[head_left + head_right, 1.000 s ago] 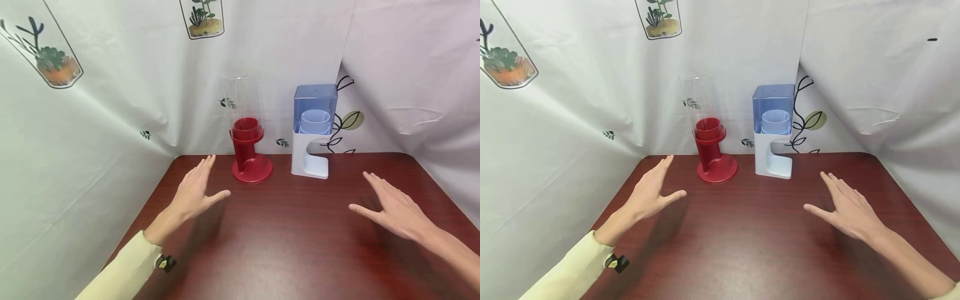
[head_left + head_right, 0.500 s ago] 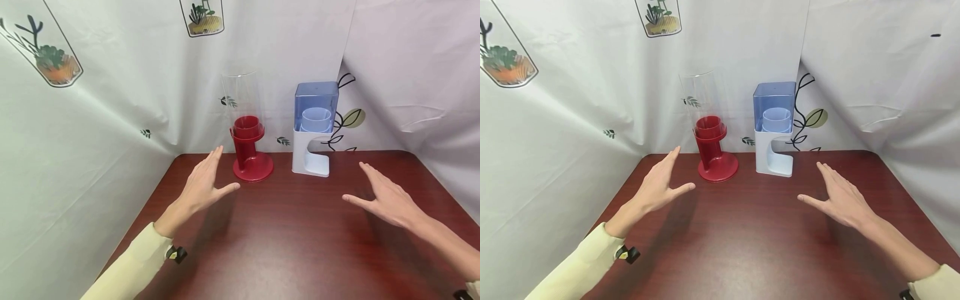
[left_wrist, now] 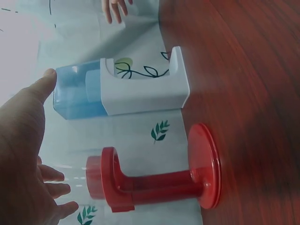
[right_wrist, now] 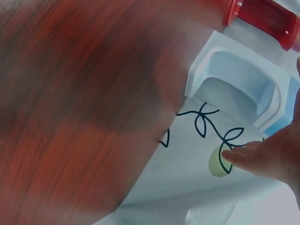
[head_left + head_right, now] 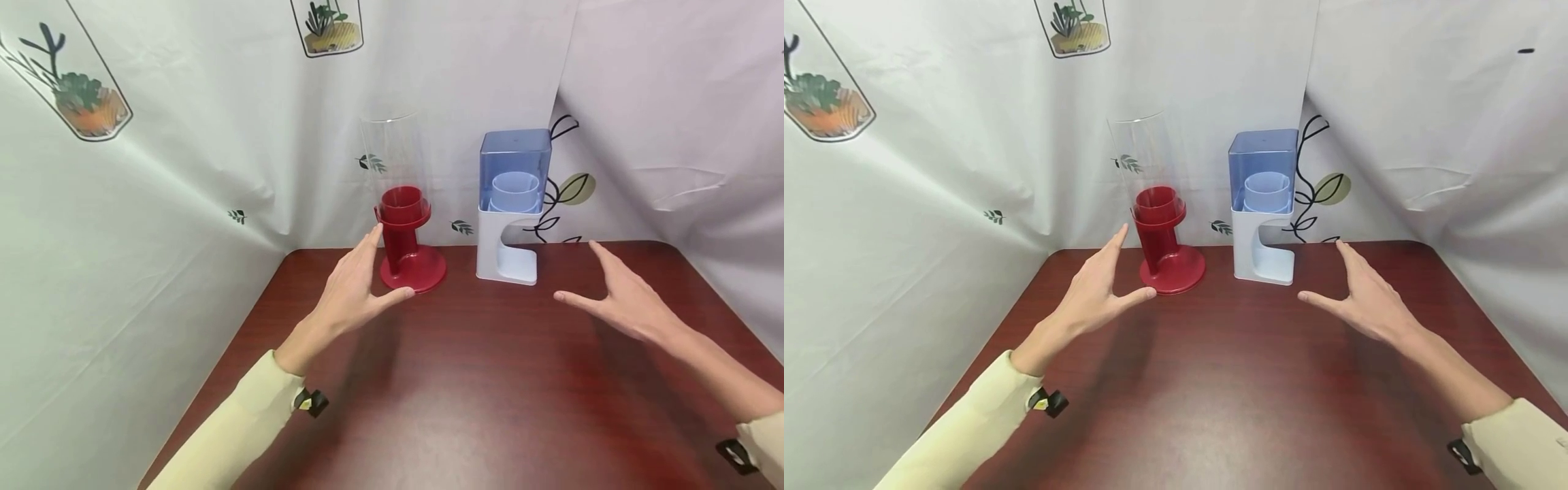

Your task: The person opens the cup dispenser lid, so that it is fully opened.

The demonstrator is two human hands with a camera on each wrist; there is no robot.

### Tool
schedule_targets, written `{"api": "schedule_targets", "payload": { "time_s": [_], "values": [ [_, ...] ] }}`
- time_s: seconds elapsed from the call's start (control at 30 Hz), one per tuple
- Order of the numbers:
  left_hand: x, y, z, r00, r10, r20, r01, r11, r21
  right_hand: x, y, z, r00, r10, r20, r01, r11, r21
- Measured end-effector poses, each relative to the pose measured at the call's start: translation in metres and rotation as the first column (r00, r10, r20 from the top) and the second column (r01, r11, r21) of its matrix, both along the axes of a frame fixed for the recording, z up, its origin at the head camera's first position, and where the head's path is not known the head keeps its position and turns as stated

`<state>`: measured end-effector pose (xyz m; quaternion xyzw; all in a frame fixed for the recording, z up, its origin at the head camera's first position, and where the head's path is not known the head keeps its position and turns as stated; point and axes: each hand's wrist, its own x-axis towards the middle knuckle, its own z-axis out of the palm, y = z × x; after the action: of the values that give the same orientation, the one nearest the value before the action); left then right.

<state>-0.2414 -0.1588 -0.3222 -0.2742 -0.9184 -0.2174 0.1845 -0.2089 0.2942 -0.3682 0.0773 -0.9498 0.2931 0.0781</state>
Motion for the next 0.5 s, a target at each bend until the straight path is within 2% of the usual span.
{"api": "schedule_targets", "payload": {
  "time_s": [0.13, 0.3, 0.5],
  "values": [
    [-0.004, 0.013, 0.0, 1.0, -0.012, 0.027, 0.012, 0.999, 0.03, -0.007, -0.001, -0.002, 1.0, 0.004, -0.008, -0.005, 0.999, -0.044],
    [-0.011, 0.029, -0.001, 0.996, 0.001, 0.09, -0.006, 0.998, 0.059, -0.017, -0.004, -0.001, 1.0, -0.014, 0.004, 0.015, 0.995, -0.103],
    [-0.019, 0.051, -0.001, 0.991, -0.001, 0.137, -0.012, 0.995, 0.097, -0.029, -0.012, 0.001, 0.999, -0.042, 0.025, 0.046, 0.976, -0.215]
  ]
}}
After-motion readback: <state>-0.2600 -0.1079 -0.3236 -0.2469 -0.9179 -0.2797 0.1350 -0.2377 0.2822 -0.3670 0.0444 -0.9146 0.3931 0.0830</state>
